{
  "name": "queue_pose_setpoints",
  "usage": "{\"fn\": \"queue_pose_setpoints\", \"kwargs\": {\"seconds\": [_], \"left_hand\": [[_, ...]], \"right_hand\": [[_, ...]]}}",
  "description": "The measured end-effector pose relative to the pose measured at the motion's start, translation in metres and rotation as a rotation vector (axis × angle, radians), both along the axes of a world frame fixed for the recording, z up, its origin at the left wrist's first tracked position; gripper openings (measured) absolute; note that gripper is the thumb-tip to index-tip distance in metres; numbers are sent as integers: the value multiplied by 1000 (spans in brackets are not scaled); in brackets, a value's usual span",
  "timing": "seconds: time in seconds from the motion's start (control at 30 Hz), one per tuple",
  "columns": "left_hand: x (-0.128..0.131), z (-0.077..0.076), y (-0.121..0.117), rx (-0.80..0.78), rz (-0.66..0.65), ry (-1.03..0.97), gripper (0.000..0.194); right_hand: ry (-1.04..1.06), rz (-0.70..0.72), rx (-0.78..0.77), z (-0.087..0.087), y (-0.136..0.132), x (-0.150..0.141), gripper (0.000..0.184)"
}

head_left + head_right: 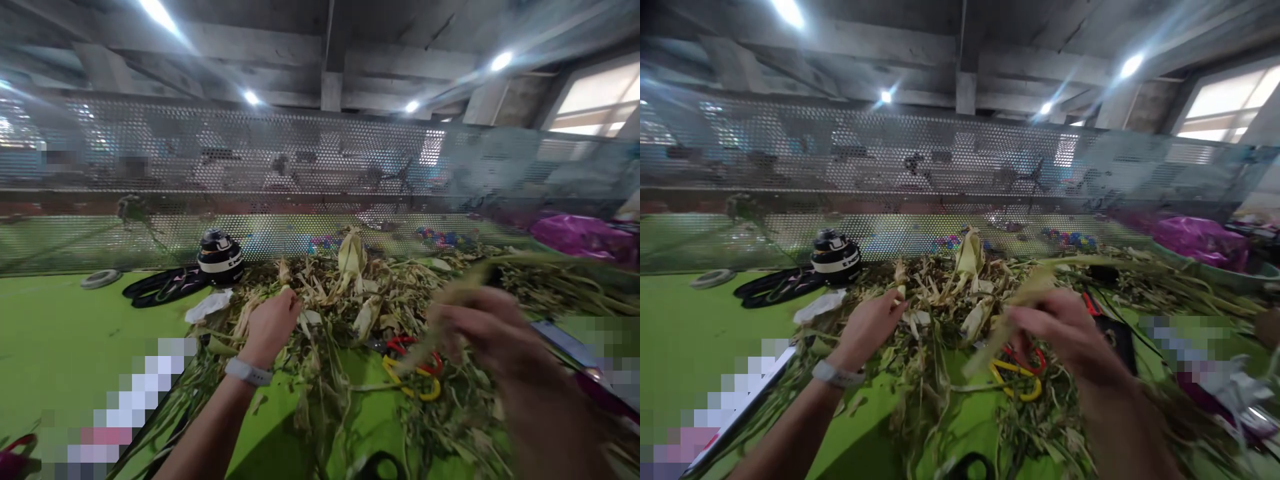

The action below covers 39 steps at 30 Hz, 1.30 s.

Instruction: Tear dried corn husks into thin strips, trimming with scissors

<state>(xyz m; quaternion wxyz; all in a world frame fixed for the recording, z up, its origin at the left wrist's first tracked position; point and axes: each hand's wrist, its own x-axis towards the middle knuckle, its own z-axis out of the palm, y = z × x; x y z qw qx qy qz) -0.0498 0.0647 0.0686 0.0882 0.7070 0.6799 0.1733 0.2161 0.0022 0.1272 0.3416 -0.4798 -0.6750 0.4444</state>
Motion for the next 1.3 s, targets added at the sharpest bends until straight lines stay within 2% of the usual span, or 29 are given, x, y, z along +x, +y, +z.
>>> {"fn": "queue_pose_setpoints", "kwargs": {"seconds": [0.03, 0.1, 0.13, 0.2, 0.27, 0.33, 0.43, 0.53, 0.63, 0.73, 0.83, 0.9, 0.97, 1.07, 1.13, 1.2, 1.3], "left_hand": [[7, 3, -6, 4, -70, -75, 32], [21, 8, -20, -91, -326, -587, 40], [28, 9, -26, -149, -406, -767, 41], [40, 9, -35, -313, -557, -947, 34], [47, 6, -39, -407, -620, -1029, 29], [48, 4, -39, -447, -629, -1040, 30], [42, 6, -37, -555, -628, -1018, 32], [36, 10, -36, -662, -673, -1043, 29], [36, 9, -36, -565, -648, -1097, 25], [41, 0, -35, -491, -609, -1045, 16], [44, -6, -33, -545, -591, -1033, 20], [44, -6, -31, -566, -505, -1124, 16], [41, -4, -28, -546, -372, -1272, 16], [38, -1, -22, -480, -198, -1501, 17], [36, -1, -20, -429, -141, -1611, 21], [36, -4, -19, -372, -108, -1672, 24], [39, -8, -20, -327, -100, -1684, 25]], "right_hand": [[-3, 4, 102, -1, 6, -7, 34], [0, 62, 145, -9, 20, -21, 34], [7, 81, 128, -14, 26, -27, 34], [39, 85, 113, -24, 35, -37, 35], [93, 55, 80, -30, 38, -41, 35], [182, -14, 71, -31, 39, -40, 36], [282, -93, 143, -28, 40, -34, 33], [235, -63, 149, -28, 43, -28, 24], [121, 51, 70, -34, 44, -31, 27], [82, 138, 13, -40, 41, -40, 28], [162, 123, -10, -39, 41, -44, 23], [171, 80, 10, -36, 43, -40, 23], [-16, 22, 95, -33, 45, -29, 20], [-681, 7, 242, -38, 39, -11, 11], [-1058, 39, 211, -50, 30, -3, 15], [-1144, 36, 170, -65, 20, 0, 21], [-1229, -4, 156, -87, 13, 0, 50]]}}
